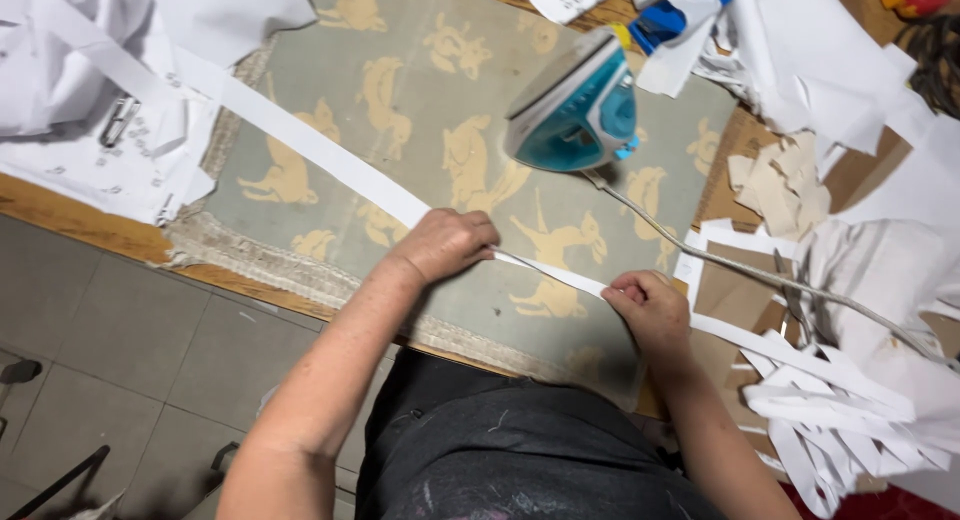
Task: Ironing and pressing long white fabric strips on an ironing board
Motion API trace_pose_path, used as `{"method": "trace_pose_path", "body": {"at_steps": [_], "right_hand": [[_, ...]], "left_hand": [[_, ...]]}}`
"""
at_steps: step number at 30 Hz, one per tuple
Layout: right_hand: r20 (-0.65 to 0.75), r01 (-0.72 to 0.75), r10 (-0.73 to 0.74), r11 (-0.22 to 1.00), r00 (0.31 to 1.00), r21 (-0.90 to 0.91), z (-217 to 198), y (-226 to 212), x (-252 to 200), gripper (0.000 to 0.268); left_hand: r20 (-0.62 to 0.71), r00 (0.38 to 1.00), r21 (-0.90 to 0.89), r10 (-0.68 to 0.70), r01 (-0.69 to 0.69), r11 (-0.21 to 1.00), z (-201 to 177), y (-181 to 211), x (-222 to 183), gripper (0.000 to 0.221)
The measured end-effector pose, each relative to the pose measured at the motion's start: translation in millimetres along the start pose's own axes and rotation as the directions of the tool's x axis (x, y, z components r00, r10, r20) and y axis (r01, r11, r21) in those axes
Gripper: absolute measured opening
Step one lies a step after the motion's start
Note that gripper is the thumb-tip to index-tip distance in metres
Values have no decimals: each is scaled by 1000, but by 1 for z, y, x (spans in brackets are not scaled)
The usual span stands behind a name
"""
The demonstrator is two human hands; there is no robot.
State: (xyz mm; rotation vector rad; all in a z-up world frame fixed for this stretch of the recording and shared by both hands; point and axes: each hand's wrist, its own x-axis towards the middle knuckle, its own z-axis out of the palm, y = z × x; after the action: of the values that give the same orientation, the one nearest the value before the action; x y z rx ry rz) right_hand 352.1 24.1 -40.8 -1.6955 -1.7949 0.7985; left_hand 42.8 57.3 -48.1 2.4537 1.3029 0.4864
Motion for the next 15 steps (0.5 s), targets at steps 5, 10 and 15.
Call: {"method": "trace_pose_path", "body": {"at_steps": [5, 10, 15], "right_hand": [[19, 26, -23, 989, 1000, -143, 3, 3, 0, 14], [43, -61, 69, 986, 997, -156, 2, -3, 4, 14], [75, -156, 177, 961, 981, -227, 1, -10, 9, 11]], "left_hand": [[118, 988, -15, -101, 103, 995, -36, -57, -29, 21], [170, 939, -72, -298, 313, 947, -61, -94, -48, 21], [110, 922, -209, -370, 386, 899, -70, -89, -46, 16]]}}
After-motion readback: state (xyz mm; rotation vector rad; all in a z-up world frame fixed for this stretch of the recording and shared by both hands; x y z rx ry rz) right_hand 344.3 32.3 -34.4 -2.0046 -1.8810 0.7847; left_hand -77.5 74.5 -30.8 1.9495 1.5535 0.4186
